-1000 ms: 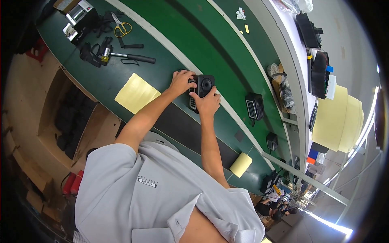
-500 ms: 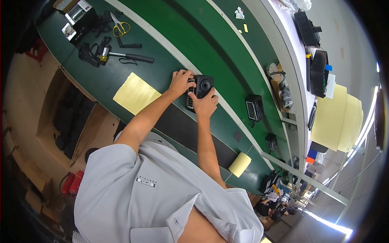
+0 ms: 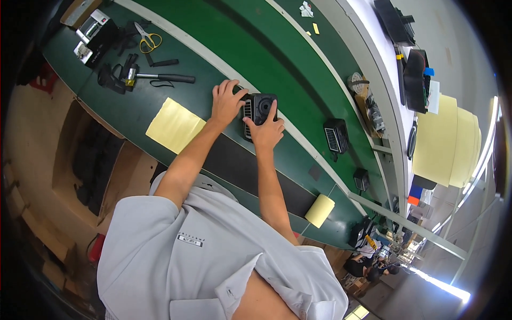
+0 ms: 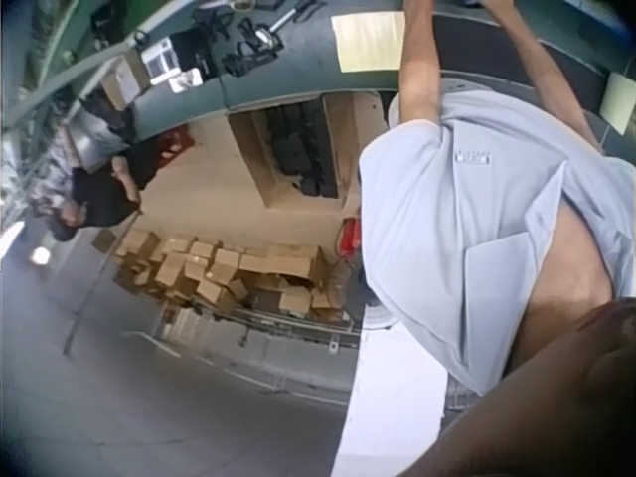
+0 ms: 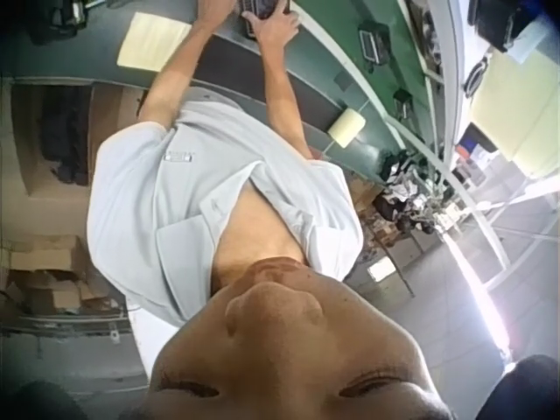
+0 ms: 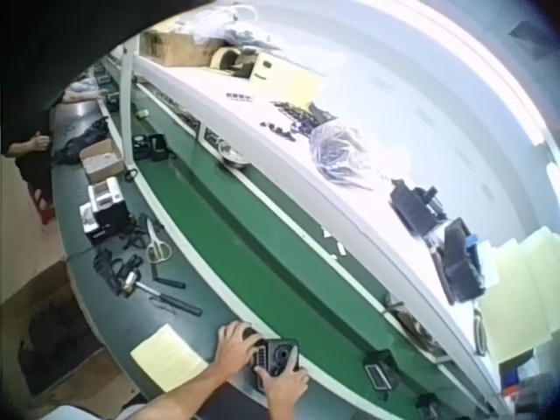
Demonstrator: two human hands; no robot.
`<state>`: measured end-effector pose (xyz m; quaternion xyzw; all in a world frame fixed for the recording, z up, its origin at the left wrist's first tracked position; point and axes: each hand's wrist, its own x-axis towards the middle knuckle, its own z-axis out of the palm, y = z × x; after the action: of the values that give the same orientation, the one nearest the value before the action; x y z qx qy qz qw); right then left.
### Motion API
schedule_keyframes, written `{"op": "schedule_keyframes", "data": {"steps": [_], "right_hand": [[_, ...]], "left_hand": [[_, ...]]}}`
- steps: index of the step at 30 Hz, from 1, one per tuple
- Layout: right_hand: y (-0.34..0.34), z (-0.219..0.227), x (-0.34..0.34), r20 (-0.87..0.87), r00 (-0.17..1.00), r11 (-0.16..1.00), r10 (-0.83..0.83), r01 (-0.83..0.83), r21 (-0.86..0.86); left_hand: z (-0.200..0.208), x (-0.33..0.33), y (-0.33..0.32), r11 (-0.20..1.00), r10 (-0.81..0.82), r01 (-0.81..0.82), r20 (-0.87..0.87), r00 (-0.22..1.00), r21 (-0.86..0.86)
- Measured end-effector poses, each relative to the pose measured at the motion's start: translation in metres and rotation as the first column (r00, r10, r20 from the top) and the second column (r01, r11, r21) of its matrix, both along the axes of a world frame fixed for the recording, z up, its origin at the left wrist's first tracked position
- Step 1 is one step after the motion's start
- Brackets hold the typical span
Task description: Assembling and testing electronic components, specifically speakers, on a factory production line.
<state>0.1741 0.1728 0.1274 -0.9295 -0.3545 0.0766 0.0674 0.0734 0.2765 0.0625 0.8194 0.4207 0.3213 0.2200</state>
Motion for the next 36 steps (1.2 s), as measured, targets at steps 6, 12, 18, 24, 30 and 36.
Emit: {"op": "schedule_keyframes", "data": {"steps": [6,12,18,24,30,36], "right_hand": [[0.003,-0.006,0.011,0.02,0.995,0.994,0.101,-0.1,-0.033],[0.002,-0.004,0.015,0.05,0.985,0.984,0.162,-0.158,-0.08],[0.0,-0.012,0.015,0.137,0.977,0.977,0.164,-0.141,-0.16],[-0.001,-0.009,0.003,0.097,0.98,0.982,0.174,-0.166,-0.089],[-0.016,-0.037,0.006,0.301,0.937,0.973,0.175,-0.212,0.093],[-0.008,-0.004,0.033,-0.276,0.935,0.965,-0.22,0.168,-0.199]], "left_hand": [[-0.006,0.009,0.047,0.927,-0.32,0.352,-0.216,0.923,0.132],[-0.009,0.02,0.062,0.863,-0.433,0.492,-0.333,0.838,0.116],[-0.011,0.027,0.056,0.818,-0.455,0.538,-0.343,0.822,0.204],[-0.026,0.02,0.061,0.811,-0.454,0.541,-0.346,0.821,0.221],[0.005,0.048,0.052,0.908,-0.286,0.348,-0.265,0.921,0.232],[0.004,0.029,-0.005,0.871,0.055,-0.136,-0.182,0.982,-0.472]]}}
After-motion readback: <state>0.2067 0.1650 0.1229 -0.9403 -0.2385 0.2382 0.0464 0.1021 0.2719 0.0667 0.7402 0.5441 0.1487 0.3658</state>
